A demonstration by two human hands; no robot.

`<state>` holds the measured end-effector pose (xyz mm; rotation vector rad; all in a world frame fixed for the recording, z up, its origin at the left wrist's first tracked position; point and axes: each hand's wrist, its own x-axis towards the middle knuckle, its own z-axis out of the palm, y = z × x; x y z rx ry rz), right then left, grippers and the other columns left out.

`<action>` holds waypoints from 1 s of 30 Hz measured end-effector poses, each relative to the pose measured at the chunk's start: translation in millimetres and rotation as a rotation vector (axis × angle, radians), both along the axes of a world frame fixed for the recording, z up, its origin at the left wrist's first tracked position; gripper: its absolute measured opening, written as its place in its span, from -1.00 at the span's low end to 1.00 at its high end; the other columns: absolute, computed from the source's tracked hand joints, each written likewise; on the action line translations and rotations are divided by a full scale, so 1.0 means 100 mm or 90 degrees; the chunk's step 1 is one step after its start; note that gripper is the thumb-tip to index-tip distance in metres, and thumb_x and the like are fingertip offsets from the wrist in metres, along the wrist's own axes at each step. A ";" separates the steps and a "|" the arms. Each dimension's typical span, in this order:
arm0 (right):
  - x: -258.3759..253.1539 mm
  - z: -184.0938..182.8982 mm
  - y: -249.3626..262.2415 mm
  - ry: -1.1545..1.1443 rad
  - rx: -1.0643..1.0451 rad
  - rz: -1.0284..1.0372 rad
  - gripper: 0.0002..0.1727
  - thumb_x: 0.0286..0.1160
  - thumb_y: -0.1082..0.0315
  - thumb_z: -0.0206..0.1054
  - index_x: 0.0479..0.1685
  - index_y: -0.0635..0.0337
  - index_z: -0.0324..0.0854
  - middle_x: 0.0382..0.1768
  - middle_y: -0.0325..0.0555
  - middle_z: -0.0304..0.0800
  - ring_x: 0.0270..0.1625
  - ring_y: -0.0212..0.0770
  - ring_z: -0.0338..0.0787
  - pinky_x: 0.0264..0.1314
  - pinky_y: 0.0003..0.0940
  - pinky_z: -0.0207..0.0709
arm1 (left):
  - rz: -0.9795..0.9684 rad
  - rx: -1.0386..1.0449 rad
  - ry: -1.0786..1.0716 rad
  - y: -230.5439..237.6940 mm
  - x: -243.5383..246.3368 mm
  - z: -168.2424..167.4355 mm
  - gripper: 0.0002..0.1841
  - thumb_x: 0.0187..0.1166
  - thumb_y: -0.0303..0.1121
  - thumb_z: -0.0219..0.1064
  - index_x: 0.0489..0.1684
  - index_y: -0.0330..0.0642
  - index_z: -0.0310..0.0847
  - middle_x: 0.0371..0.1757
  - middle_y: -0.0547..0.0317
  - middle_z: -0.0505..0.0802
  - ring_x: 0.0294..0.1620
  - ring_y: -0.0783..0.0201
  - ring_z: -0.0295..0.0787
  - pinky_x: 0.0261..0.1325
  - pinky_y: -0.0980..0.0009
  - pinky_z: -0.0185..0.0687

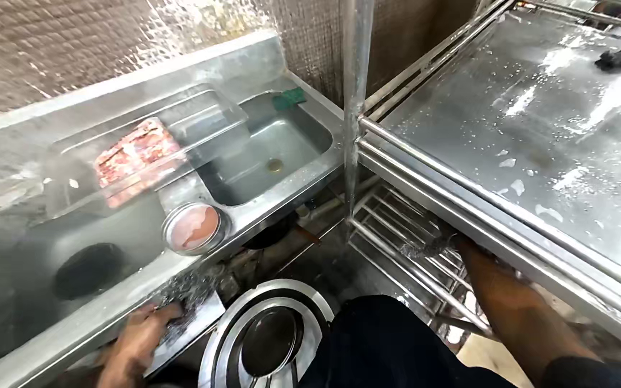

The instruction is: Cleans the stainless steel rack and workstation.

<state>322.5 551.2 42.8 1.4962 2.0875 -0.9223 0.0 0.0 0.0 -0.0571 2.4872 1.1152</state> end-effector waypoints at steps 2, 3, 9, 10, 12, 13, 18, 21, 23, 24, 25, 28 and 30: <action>0.29 -1.28 0.17 0.085 0.196 -0.033 -0.49 0.83 0.15 0.12 0.54 0.31 0.54 0.50 0.35 0.60 0.61 0.30 0.53 0.69 0.26 0.25 | -0.009 0.044 -0.019 0.34 0.17 0.04 -0.71 0.56 -0.46 0.32 0.20 -0.37 0.60 -0.11 -0.04 0.79 -0.19 0.22 0.72 -0.10 0.15 0.70; 0.33 -1.57 0.26 0.057 0.191 -0.011 -0.49 0.78 0.09 0.15 0.48 0.25 0.59 0.41 0.34 0.68 0.50 0.32 0.63 0.57 0.34 0.38 | -0.013 0.074 -0.029 0.50 0.25 0.01 -0.70 0.60 -0.48 0.32 0.24 -0.36 0.60 -0.07 -0.07 0.82 -0.15 0.20 0.76 -0.05 0.14 0.73; 0.38 -1.73 -0.01 0.061 0.118 -0.002 -0.51 0.63 0.19 0.30 0.37 0.40 0.63 0.35 0.46 0.67 0.47 0.38 0.63 0.53 0.37 0.39 | -0.038 0.376 -0.071 1.14 0.55 -0.39 -0.62 0.51 -0.55 0.44 0.29 -0.34 0.59 0.10 -0.04 0.87 0.07 0.15 0.84 0.17 0.14 0.80; 0.37 -1.72 -0.04 0.061 0.122 0.005 -0.50 0.62 0.18 0.30 0.39 0.37 0.62 0.36 0.44 0.67 0.48 0.35 0.63 0.53 0.35 0.39 | -0.045 0.415 -0.077 1.24 0.58 -0.40 -0.60 0.50 -0.57 0.43 0.31 -0.33 0.58 0.11 -0.04 0.87 0.08 0.14 0.85 0.18 0.14 0.81; 0.36 -1.70 -0.11 0.079 0.137 0.016 -0.51 0.59 0.15 0.32 0.34 0.33 0.67 0.30 0.41 0.72 0.42 0.34 0.68 0.48 0.35 0.44 | -0.061 0.485 -0.085 1.40 0.63 -0.42 -0.56 0.47 -0.58 0.44 0.35 -0.31 0.56 0.11 -0.05 0.87 0.07 0.14 0.86 0.15 0.15 0.83; 0.35 -1.69 -0.14 0.096 0.139 0.019 -0.52 0.57 0.15 0.34 0.31 0.33 0.69 0.26 0.40 0.75 0.39 0.34 0.71 0.46 0.35 0.46 | -0.061 0.516 -0.092 1.47 0.65 -0.41 -0.54 0.45 -0.59 0.43 0.37 -0.30 0.55 0.11 -0.05 0.87 0.06 0.14 0.86 0.14 0.15 0.83; 0.18 -1.41 -0.33 0.174 0.124 0.078 -0.56 0.52 0.18 0.37 0.27 0.28 0.72 0.14 0.30 0.82 0.28 0.24 0.78 0.42 0.29 0.52 | -0.035 0.604 -0.102 1.73 0.69 -0.42 -0.48 0.42 -0.59 0.45 0.42 -0.24 0.52 0.12 -0.03 0.86 0.05 0.14 0.86 0.13 0.16 0.83; -0.01 -1.19 -0.42 0.248 0.090 0.135 -0.62 0.50 0.22 0.37 0.19 0.25 0.76 0.04 0.23 0.86 0.18 0.18 0.83 0.35 0.26 0.58 | -0.029 0.590 -0.097 1.82 0.69 -0.45 -0.55 0.46 -0.60 0.42 0.36 -0.29 0.56 0.08 -0.04 0.87 0.03 0.15 0.86 0.12 0.16 0.83; -0.16 -1.01 -0.47 0.293 0.068 0.167 -0.68 0.49 0.21 0.41 0.08 0.23 0.78 -0.08 0.15 0.88 0.05 0.11 0.86 0.24 0.22 0.63 | -0.039 0.504 -0.068 1.84 0.69 -0.49 -0.63 0.46 -0.62 0.43 0.25 -0.35 0.62 0.05 -0.04 0.87 0.01 0.17 0.86 0.11 0.19 0.82; -0.23 -0.91 -0.50 0.317 0.061 0.176 -0.70 0.48 0.22 0.43 0.05 0.23 0.78 -0.13 0.13 0.88 0.00 0.08 0.86 0.19 0.20 0.65 | -0.058 0.431 -0.046 1.83 0.70 -0.51 -0.64 0.47 -0.61 0.43 0.25 -0.36 0.62 0.07 -0.05 0.86 0.06 0.17 0.84 0.15 0.19 0.81; -0.31 -0.82 -0.52 0.342 0.060 0.189 -0.71 0.47 0.24 0.45 0.03 0.23 0.78 -0.16 0.11 0.87 -0.04 0.06 0.86 0.16 0.20 0.66 | -0.083 0.348 -0.015 1.82 0.70 -0.53 -0.63 0.47 -0.59 0.44 0.26 -0.36 0.64 0.11 -0.06 0.86 0.11 0.16 0.83 0.21 0.15 0.78; -0.50 -0.58 -0.57 0.440 0.046 0.221 -0.65 0.47 0.24 0.50 0.19 0.15 0.74 -0.07 0.04 0.89 -0.02 -0.03 0.88 0.15 0.14 0.71 | -0.151 0.146 0.064 1.73 0.73 -0.67 -0.39 0.45 -0.51 0.45 0.59 -0.28 0.46 0.40 -0.20 0.74 0.41 -0.02 0.71 0.48 -0.09 0.58; -0.63 -0.45 -0.59 0.493 0.017 0.227 -0.49 0.46 0.25 0.52 0.41 0.11 0.63 0.04 0.06 0.87 0.00 -0.05 0.88 0.14 0.08 0.74 | -0.133 0.113 0.071 1.66 0.75 -0.78 -0.14 0.37 -0.52 0.47 0.80 -0.16 0.17 0.58 -0.24 0.59 0.53 -0.12 0.59 0.52 -0.19 0.51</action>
